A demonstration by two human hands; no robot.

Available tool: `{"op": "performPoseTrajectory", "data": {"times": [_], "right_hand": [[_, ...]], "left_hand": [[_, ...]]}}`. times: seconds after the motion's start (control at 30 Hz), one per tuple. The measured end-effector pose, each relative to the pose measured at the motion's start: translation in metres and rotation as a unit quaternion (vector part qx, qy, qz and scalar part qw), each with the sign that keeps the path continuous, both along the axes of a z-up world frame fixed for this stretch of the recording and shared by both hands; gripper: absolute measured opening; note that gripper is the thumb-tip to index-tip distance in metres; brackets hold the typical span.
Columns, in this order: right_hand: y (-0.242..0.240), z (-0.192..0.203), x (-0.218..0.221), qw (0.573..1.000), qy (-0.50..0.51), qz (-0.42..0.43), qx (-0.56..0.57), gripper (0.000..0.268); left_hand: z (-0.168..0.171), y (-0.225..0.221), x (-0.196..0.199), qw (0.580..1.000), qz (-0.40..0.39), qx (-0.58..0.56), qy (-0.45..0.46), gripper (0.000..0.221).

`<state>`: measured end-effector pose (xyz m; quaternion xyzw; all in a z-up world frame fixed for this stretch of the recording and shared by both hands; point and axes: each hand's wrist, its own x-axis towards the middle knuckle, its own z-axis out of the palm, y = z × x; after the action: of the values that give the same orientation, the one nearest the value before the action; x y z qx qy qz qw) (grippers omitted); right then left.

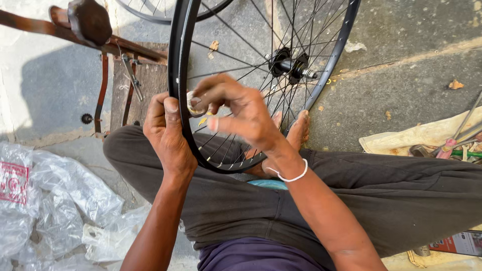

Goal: The person sits on the floor and repairs a bicycle wheel by hand, inserting small metal components into the rim and hub while turning the wheel.

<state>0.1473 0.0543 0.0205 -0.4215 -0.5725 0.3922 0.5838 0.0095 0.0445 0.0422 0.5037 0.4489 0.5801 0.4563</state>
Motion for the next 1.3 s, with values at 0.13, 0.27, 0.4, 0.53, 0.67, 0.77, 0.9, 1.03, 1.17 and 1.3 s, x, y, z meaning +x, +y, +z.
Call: {"op": "performPoseTrajectory", "data": {"times": [0.13,0.27,0.4,0.53,0.67,0.77,0.9,1.03,1.17,1.3], "right_hand": [[-0.002,-0.004,0.002,0.999,-0.008,-0.027,0.025,0.043],[-0.001,0.001,0.022,0.975,0.183,0.121,0.035,0.036],[-0.004,0.001,0.008,0.998,0.026,0.003,-0.051,0.038],[-0.002,0.006,0.003,0.997,-0.026,-0.005,0.065,0.055],[-0.006,0.004,0.019,0.983,0.153,0.103,-0.022,0.032],[-0.003,0.006,0.004,0.999,-0.016,-0.025,0.04,0.039],[-0.012,0.015,0.017,0.996,0.019,0.069,0.056,0.051],[-0.012,0.017,0.021,0.994,-0.041,0.009,0.1,0.027],[-0.008,0.015,0.022,0.986,-0.068,-0.124,0.091,0.023],[-0.032,0.024,0.031,0.947,-0.152,-0.236,0.156,0.03]], "left_hand": [[-0.004,-0.001,0.002,1.0,-0.001,0.009,0.007,0.034],[0.001,-0.001,0.001,1.0,0.001,0.011,0.016,0.034],[-0.002,0.002,0.004,1.0,-0.006,0.006,-0.018,0.033],[-0.001,-0.003,0.004,1.0,0.008,0.012,0.011,0.032],[-0.006,-0.001,0.0,1.0,0.027,0.002,-0.009,0.03],[-0.001,-0.001,0.003,1.0,0.014,-0.003,0.003,0.03],[0.008,-0.002,0.01,1.0,0.02,0.009,0.0,0.028],[0.026,0.005,0.008,0.998,0.017,0.039,0.046,0.04],[0.035,0.044,-0.003,0.986,-0.024,0.016,0.163,0.054],[0.02,0.032,-0.002,0.995,-0.046,-0.007,0.089,0.052]]}}
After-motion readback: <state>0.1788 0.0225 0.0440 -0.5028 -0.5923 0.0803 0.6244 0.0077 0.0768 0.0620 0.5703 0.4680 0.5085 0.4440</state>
